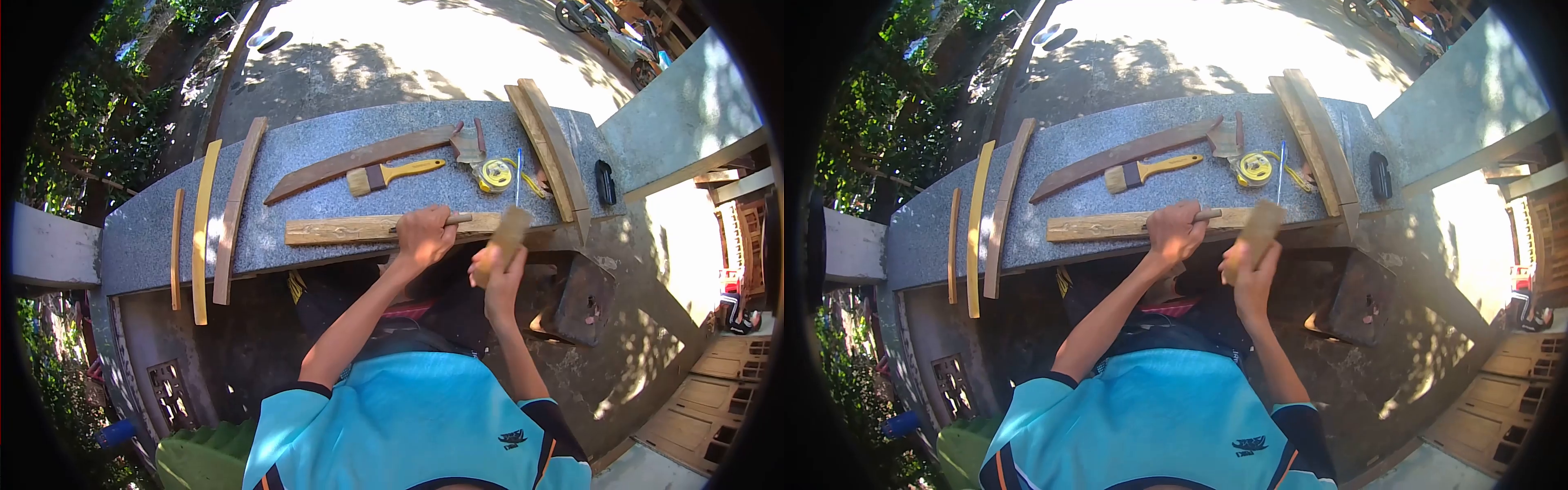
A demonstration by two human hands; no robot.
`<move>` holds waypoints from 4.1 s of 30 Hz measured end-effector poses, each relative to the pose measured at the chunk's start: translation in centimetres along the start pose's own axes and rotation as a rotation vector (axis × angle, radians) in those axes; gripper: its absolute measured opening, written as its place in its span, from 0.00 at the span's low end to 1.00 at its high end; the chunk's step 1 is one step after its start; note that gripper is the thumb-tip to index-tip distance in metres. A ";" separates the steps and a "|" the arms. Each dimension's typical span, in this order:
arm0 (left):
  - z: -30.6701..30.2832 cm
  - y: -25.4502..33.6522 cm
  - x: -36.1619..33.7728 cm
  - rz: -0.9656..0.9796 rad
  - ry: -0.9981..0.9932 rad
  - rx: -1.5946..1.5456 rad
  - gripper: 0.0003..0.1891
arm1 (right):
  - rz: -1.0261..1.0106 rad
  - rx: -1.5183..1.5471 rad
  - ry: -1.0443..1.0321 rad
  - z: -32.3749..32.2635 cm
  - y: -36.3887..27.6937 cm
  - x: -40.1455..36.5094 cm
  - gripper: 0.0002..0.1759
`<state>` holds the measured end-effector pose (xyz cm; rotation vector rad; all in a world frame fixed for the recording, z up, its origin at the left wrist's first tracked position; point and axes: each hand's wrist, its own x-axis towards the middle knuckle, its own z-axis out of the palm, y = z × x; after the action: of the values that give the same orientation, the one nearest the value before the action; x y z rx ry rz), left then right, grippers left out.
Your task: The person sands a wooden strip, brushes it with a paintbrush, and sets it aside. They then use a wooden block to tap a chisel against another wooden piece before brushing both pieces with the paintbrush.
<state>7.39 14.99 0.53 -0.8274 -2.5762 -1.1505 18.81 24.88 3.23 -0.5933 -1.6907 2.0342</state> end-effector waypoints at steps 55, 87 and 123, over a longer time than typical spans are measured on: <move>-2.1 -1.7 -0.7 0.239 -0.056 -0.147 0.09 | -0.164 0.073 0.125 2.2 -0.8 -4.6 0.18; -6.3 -2.8 -1.0 0.283 -0.243 0.025 0.09 | -0.083 -0.076 0.038 0.2 -1.0 -0.6 0.19; -9.7 -9.9 -1.9 -0.265 -0.023 -0.130 0.21 | -0.380 -0.564 -0.285 6.6 2.9 9.1 0.24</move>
<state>2.92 1.74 0.19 -0.5359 -2.7154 -1.4013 7.48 24.35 1.01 -0.1210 -2.3586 1.4205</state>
